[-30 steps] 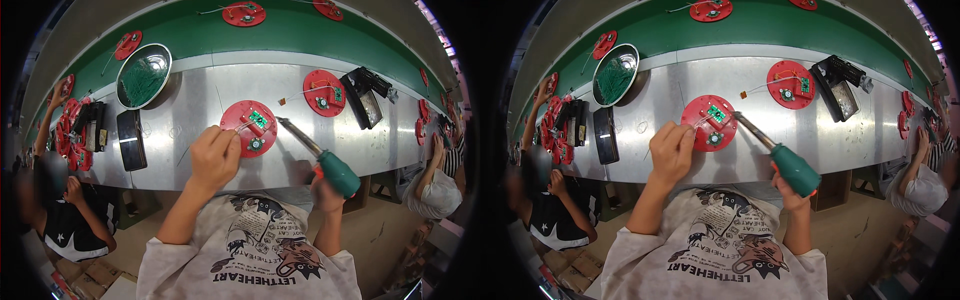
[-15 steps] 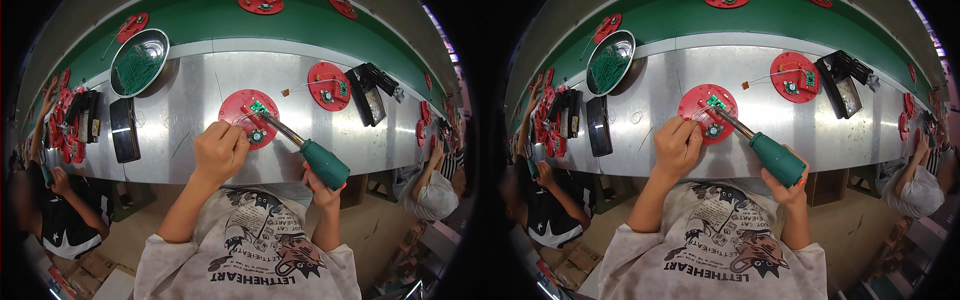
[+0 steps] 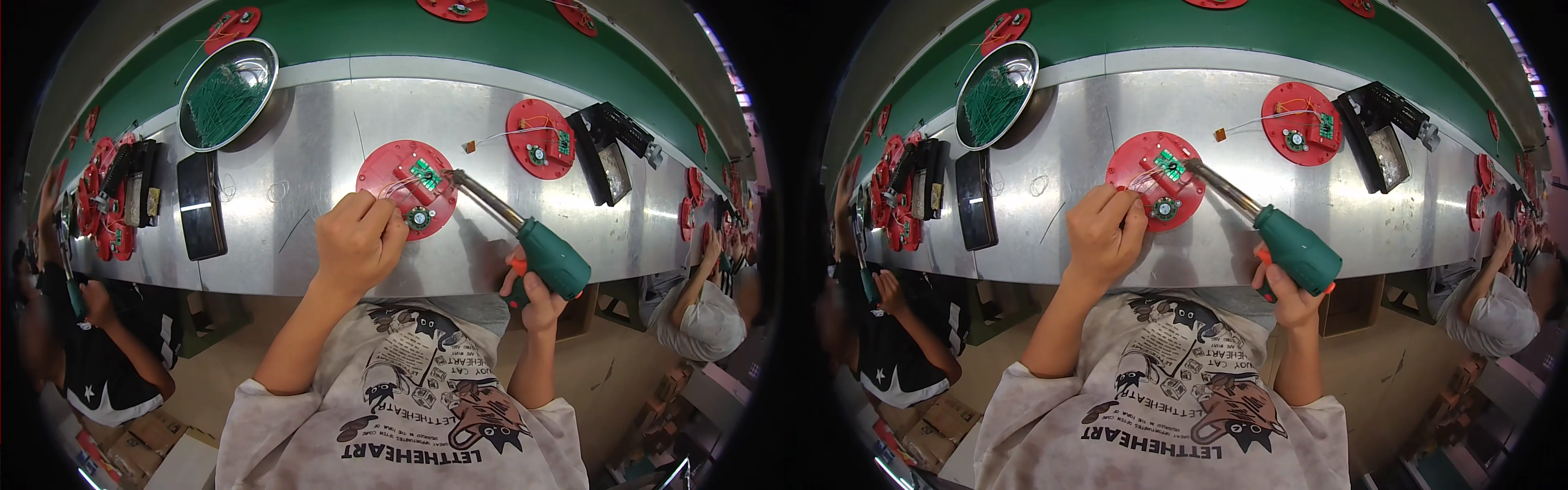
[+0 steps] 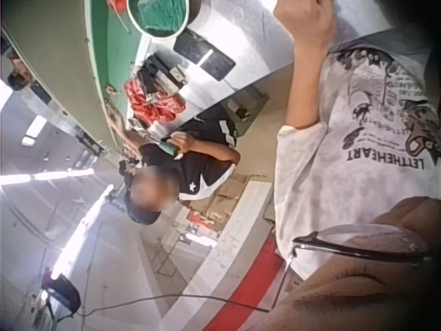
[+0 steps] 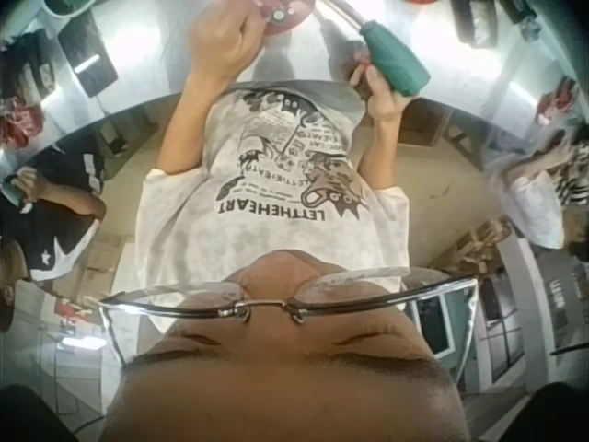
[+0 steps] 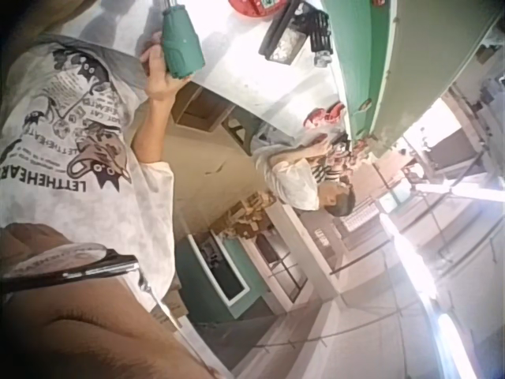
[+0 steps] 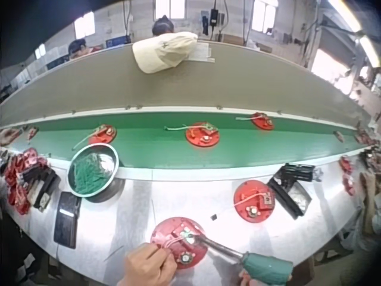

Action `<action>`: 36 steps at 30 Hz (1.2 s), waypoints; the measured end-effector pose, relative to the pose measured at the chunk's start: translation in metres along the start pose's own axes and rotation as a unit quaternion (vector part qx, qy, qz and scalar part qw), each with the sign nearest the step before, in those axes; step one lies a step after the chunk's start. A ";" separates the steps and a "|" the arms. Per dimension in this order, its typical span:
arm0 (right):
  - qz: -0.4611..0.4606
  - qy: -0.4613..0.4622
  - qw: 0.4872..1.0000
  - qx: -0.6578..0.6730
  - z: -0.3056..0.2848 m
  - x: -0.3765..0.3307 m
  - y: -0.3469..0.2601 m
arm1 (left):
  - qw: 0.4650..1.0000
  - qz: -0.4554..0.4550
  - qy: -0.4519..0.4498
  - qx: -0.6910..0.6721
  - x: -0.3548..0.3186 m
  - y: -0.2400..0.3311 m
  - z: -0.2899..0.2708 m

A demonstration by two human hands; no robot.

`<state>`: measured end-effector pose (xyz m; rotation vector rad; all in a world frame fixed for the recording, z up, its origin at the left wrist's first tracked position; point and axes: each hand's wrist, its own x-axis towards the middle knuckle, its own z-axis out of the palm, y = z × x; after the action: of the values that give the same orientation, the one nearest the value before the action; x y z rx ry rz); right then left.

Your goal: Soldering wires to circuit boards on an assembly line.

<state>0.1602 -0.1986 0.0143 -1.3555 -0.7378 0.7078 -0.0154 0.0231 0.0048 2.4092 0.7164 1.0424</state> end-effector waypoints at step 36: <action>-0.049 -0.074 0.991 -0.105 -0.018 -0.007 0.015 | 0.996 0.066 0.034 0.039 0.013 0.010 0.012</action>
<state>0.1709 -0.2134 -0.0025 -1.4565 -1.0138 0.6726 0.0043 0.0208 0.0093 2.5279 0.6394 1.1734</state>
